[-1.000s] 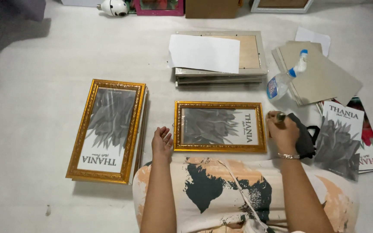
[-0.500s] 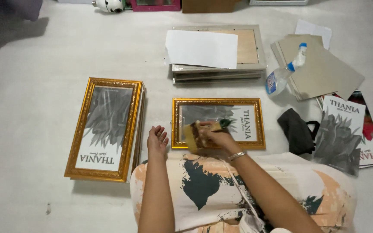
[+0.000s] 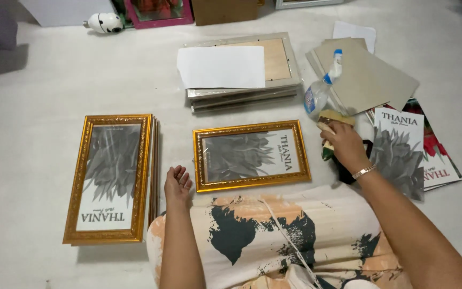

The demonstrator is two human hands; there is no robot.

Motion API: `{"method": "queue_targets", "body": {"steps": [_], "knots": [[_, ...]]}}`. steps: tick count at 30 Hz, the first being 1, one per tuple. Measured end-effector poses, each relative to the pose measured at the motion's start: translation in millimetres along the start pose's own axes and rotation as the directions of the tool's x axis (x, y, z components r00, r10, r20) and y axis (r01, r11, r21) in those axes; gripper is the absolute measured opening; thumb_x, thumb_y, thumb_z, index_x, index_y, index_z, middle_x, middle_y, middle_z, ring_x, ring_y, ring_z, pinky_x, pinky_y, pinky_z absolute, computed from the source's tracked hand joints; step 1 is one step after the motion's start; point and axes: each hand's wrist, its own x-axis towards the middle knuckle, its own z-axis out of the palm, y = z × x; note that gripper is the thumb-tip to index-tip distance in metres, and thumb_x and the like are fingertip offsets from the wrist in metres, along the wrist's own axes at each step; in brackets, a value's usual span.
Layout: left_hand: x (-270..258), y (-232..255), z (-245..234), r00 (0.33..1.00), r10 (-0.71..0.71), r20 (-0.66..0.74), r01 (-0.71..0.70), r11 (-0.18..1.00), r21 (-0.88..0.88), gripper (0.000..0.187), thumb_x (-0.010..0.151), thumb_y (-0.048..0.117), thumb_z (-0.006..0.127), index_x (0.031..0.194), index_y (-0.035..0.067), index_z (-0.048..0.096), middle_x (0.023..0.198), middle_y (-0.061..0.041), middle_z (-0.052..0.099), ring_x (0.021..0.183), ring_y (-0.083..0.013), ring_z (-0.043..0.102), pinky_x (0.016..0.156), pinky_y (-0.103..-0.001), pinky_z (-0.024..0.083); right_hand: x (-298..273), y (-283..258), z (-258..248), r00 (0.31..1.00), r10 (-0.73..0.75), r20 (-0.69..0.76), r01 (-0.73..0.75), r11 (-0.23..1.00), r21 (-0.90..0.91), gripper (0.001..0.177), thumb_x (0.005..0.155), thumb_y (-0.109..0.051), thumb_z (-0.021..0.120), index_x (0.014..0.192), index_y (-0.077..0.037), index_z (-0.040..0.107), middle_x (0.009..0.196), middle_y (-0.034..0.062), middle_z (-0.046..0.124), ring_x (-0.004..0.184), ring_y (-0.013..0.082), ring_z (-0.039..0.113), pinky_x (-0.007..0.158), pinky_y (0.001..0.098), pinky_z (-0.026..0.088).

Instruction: Cleaning and assembling a picture frame with a backing and print.

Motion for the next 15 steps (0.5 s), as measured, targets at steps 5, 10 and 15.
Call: {"method": "queue_targets", "body": {"steps": [5,10,15], "knots": [[11.3,-3.9,-6.9,1.0,0.017,-0.014,-0.017,0.999,0.034,0.038,0.102,0.049,0.051,0.121,0.02,0.066,0.118,0.0,0.065,0.1,-0.0198,0.06,0.087,-0.04,0.046,-7.2,9.4,18.6,0.936,-0.348,-0.049,0.31,0.882,-0.354,0.022,0.09,-0.016,0.071,0.108,-0.026,0.063,0.128,0.0011,0.06,0.114,0.0226,0.065,0.095,0.0407,0.054],[6.4,0.5,-1.7,0.999,0.018,-0.028,-0.016,0.998,0.058,0.037,0.102,0.049,0.051,0.121,0.02,0.065,0.116,0.001,0.064,0.099,-0.0191,0.058,0.087,-0.038,0.046,-0.7,20.8,65.7,0.95,-0.311,0.009,0.296,0.895,-0.334,0.03,0.089,-0.016,0.07,0.113,-0.027,0.058,0.128,0.0038,0.056,0.116,0.0244,0.062,0.09,0.0414,0.054],[-22.0,13.7,16.0,0.999,0.016,-0.03,-0.014,0.998,0.067,0.037,0.103,0.047,0.048,0.122,0.019,0.064,0.115,0.001,0.061,0.098,-0.0181,0.055,0.087,-0.037,0.044,29.5,26.5,66.4,0.957,-0.16,0.24,0.173,0.984,-0.034,0.03,0.087,-0.006,0.068,0.109,-0.026,0.07,0.128,0.0055,0.058,0.114,0.0313,0.065,0.085,0.0427,0.059]]}}
